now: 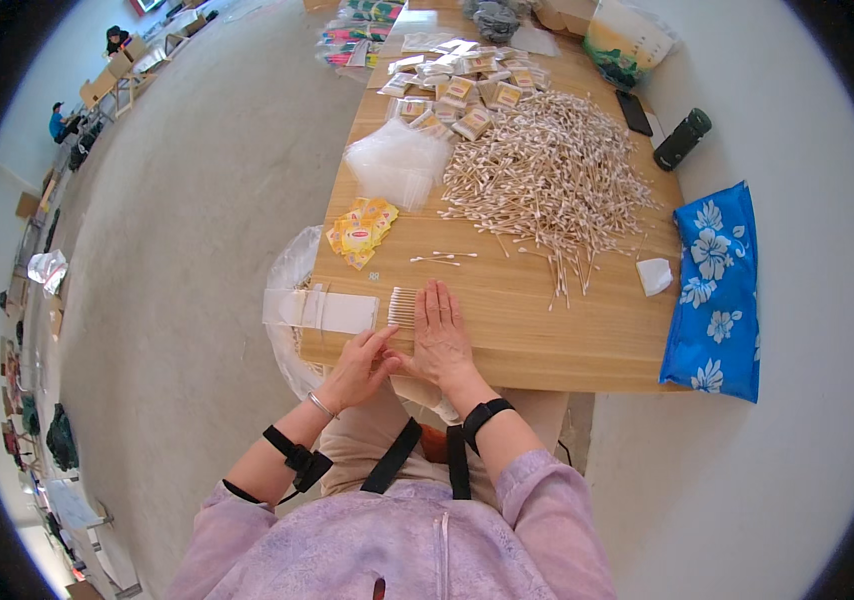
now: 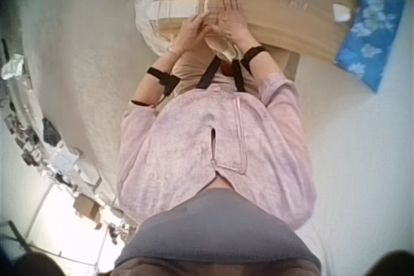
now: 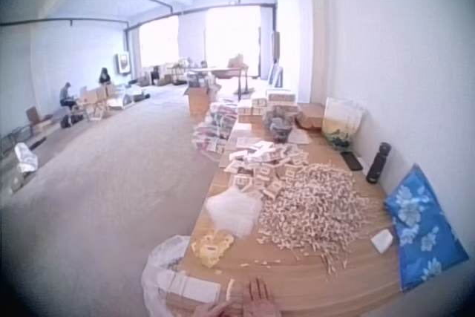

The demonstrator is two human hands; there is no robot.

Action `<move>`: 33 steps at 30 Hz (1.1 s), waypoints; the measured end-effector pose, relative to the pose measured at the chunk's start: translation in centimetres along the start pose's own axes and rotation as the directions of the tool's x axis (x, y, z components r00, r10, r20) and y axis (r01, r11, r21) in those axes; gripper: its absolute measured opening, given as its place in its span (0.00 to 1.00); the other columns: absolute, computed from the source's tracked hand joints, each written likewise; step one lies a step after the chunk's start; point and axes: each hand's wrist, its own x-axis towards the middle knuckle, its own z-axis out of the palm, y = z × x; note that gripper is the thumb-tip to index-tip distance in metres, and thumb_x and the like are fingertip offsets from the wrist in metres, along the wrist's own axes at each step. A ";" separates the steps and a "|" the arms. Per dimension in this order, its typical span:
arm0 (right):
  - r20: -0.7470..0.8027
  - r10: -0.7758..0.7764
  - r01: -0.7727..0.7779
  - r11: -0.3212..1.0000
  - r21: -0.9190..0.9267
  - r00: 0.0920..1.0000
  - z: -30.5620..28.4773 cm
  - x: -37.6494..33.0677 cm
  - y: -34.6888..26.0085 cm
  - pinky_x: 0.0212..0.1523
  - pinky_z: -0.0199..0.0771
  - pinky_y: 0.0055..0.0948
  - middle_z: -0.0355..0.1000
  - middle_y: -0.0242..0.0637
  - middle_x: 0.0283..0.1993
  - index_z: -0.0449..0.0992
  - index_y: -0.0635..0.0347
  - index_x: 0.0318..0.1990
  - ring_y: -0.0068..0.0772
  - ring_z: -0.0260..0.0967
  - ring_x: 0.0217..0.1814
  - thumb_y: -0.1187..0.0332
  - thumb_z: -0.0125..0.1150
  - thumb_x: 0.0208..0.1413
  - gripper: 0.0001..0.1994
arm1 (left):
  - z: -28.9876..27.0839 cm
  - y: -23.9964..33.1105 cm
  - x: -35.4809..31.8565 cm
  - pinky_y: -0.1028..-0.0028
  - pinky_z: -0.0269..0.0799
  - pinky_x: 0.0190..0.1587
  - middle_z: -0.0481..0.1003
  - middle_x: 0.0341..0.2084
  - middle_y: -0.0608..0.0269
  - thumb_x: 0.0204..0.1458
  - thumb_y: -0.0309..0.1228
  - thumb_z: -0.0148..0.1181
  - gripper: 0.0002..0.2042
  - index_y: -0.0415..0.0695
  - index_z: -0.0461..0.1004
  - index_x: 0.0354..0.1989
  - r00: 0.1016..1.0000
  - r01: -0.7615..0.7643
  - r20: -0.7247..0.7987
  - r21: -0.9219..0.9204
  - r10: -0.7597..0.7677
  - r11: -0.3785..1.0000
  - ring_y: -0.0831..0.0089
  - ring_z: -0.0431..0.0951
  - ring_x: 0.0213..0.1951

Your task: The recorder is placing small bundles of cotton swabs into small clear plastic bags.

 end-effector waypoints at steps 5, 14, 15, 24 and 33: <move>0.049 -0.009 0.012 0.998 -0.057 0.999 -0.2 0.2 -0.2 0.72 0.28 0.45 0.35 0.59 0.71 0.43 0.74 0.66 0.53 0.28 0.75 0.43 0.62 0.40 0.54 | 0.5 0.4 0.6 0.63 0.64 0.43 0.69 0.34 0.54 0.52 0.43 0.57 0.28 0.45 0.62 0.60 0.995 -0.102 0.061 0.369 0.085 0.924 0.58 0.69 0.40; 0.004 -0.023 0.023 0.994 -0.107 1.000 0.3 0.1 -0.1 0.73 0.29 0.45 0.37 0.57 0.71 0.44 0.74 0.66 0.53 0.29 0.75 0.47 0.56 0.47 0.47 | 0.8 1.9 0.4 0.65 0.60 0.46 0.67 0.35 0.57 0.52 0.53 0.52 0.34 0.46 0.58 0.63 0.996 -0.052 0.088 0.505 0.008 0.861 0.61 0.68 0.41; 0.035 -0.013 0.015 0.999 -0.049 0.999 0.0 0.1 -0.4 0.73 0.29 0.45 0.37 0.57 0.71 0.45 0.74 0.66 0.53 0.29 0.75 0.48 0.55 0.48 0.46 | 0.7 1.8 0.3 0.65 0.60 0.46 0.67 0.35 0.57 0.52 0.53 0.52 0.34 0.46 0.58 0.63 0.997 -0.044 0.083 0.505 0.002 0.862 0.61 0.68 0.41; -0.002 -0.006 0.006 0.998 -0.063 1.000 0.9 0.1 0.0 0.72 0.30 0.45 0.37 0.57 0.71 0.44 0.73 0.66 0.53 0.30 0.75 0.49 0.56 0.47 0.46 | 1.0 1.8 0.5 0.65 0.59 0.45 0.66 0.36 0.57 0.50 0.55 0.52 0.36 0.46 0.57 0.64 0.996 -0.052 0.092 0.530 0.003 0.847 0.61 0.66 0.42; -0.045 -0.025 0.019 0.990 -0.139 0.999 1.1 0.0 0.1 0.72 0.30 0.45 0.36 0.57 0.71 0.45 0.73 0.66 0.53 0.30 0.75 0.47 0.58 0.45 0.49 | 0.8 2.4 0.6 0.65 0.59 0.45 0.66 0.37 0.58 0.50 0.54 0.54 0.37 0.44 0.57 0.64 0.996 -0.041 0.085 0.517 -0.003 0.855 0.63 0.67 0.42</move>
